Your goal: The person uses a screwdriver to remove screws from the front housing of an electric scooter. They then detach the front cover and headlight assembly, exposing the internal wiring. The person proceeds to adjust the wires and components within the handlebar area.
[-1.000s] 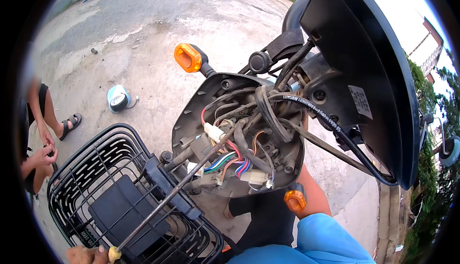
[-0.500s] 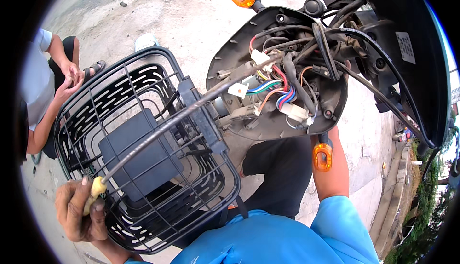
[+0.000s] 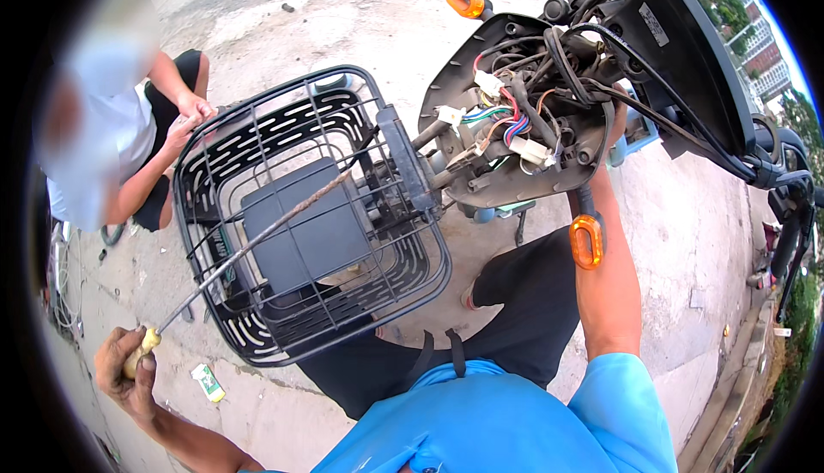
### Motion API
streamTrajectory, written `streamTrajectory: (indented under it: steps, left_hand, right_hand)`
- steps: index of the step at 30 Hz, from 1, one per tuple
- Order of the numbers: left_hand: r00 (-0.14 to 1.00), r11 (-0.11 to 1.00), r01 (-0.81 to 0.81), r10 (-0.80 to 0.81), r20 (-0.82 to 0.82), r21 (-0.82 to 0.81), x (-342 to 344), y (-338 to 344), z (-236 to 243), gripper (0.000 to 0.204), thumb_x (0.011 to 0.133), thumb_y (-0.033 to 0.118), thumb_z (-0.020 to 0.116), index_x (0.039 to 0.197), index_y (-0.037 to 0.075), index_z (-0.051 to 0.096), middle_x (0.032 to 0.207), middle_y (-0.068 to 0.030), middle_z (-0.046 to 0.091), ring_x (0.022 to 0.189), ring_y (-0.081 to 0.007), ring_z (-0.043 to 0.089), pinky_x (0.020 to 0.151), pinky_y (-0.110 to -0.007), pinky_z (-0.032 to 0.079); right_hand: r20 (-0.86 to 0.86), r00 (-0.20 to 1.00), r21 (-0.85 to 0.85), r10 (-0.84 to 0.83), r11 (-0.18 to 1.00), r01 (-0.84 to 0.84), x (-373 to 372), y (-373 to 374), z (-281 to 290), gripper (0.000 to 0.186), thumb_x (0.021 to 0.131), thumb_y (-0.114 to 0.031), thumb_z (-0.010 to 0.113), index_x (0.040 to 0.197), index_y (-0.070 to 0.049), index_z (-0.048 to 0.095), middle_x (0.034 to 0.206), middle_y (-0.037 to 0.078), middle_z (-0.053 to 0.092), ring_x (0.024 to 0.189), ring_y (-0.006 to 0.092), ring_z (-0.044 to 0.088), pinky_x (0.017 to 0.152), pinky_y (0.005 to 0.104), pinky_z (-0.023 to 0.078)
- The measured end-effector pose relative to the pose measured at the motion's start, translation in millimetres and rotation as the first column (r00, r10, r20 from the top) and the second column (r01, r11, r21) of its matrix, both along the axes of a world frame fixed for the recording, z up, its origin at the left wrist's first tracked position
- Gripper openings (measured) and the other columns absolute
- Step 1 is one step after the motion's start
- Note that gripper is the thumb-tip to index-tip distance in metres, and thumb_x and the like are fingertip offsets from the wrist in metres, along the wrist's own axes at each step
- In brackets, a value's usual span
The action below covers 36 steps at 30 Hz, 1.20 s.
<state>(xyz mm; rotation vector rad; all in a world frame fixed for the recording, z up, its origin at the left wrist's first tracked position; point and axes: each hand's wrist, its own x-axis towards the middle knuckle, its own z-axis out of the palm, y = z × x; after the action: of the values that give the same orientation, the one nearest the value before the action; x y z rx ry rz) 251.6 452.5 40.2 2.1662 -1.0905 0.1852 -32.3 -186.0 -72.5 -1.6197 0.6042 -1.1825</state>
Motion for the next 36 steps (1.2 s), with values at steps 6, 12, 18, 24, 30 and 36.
streamTrajectory:
  steps: [6, 12, 18, 24, 30, 36]
  left_hand:
    - [0.983, 0.955, -0.097, 0.048, -0.178, -0.279, 3.2, 44.1, -6.8, 0.043, 0.076, 0.032, 0.074, 0.092, -0.008, 0.07, 0.068, -0.0098, 0.059, 0.058, -0.0149, 0.054, 0.052, -0.026, 0.037]
    - [0.918, 0.815, -0.331, 0.163, -0.361, -0.475, -23.8, 108.0, -59.4, 0.034, 0.079, 0.019, 0.075, 0.1, -0.007, 0.069, 0.072, -0.0082, 0.062, 0.056, -0.0108, 0.053, 0.05, -0.022, 0.038]
    - [0.834, 0.771, -0.485, 0.266, -0.484, -0.412, -71.1, 140.2, -86.6, 0.034, 0.077, 0.018, 0.074, 0.098, -0.009, 0.069, 0.067, -0.0065, 0.059, 0.054, -0.0101, 0.052, 0.047, -0.022, 0.036]
    - [0.842, 0.67, -0.48, 0.17, -0.512, -0.567, -63.0, 132.6, -113.8, 0.031, 0.08, 0.014, 0.072, 0.102, -0.008, 0.069, 0.068, -0.0084, 0.061, 0.054, -0.0113, 0.053, 0.045, -0.022, 0.035]
    - [0.85, 0.599, -0.475, 0.123, -0.512, -0.645, -64.2, 105.4, -109.9, 0.027, 0.082, 0.011, 0.071, 0.102, -0.007, 0.069, 0.073, -0.0112, 0.065, 0.058, -0.0122, 0.058, 0.046, -0.019, 0.037]
    - [0.835, 0.604, -0.48, 0.093, -0.542, -0.636, -71.8, 95.2, -122.1, 0.028, 0.082, 0.011, 0.072, 0.103, -0.007, 0.069, 0.077, -0.0117, 0.065, 0.059, -0.0121, 0.058, 0.049, -0.019, 0.039]
  right_hand:
    - [0.059, 0.998, 0.023, 0.022, 0.999, -0.024, 0.2, -28.9, -11.9, 0.043, 0.106, -0.02, 0.035, 0.142, 0.002, 0.044, 0.142, 0.014, 0.051, 0.127, 0.0205, 0.052, 0.11, 0.0369, 0.039]
    - [0.107, 0.994, -0.134, -0.008, 0.991, 0.023, -11.5, -50.9, -26.7, 0.042, 0.107, -0.019, 0.035, 0.142, 0.002, 0.044, 0.142, 0.014, 0.051, 0.127, 0.0202, 0.052, 0.11, 0.0367, 0.039]
    - [0.103, 0.925, -0.019, -0.365, 0.929, 0.369, -64.0, 122.3, -19.0, 0.032, 0.102, -0.021, 0.051, 0.119, 0.006, 0.057, 0.109, 0.014, 0.062, 0.1, 0.0229, 0.06, 0.091, 0.0354, 0.051]
    - [0.182, 0.979, -0.202, 0.092, 0.978, -0.055, -49.4, 242.2, -16.1, 0.038, 0.099, -0.009, 0.053, 0.134, 0.002, 0.043, 0.11, 0.014, 0.058, 0.093, 0.0179, 0.058, 0.082, 0.0322, 0.051]
    - [0.259, 0.966, 0.389, 0.005, 0.915, -0.109, -20.4, 267.3, -0.1, 0.051, 0.096, -0.008, 0.059, 0.14, 0.001, 0.036, 0.111, 0.013, 0.054, 0.083, 0.0146, 0.056, 0.074, 0.0298, 0.049]
    - [-0.344, 0.858, -0.561, 0.381, 0.65, -0.513, -15.9, 310.5, 12.3, 0.047, 0.065, -0.005, 0.084, 0.108, -0.005, 0.066, 0.096, 0.012, 0.065, 0.081, 0.028, 0.066, 0.066, 0.0364, 0.054]
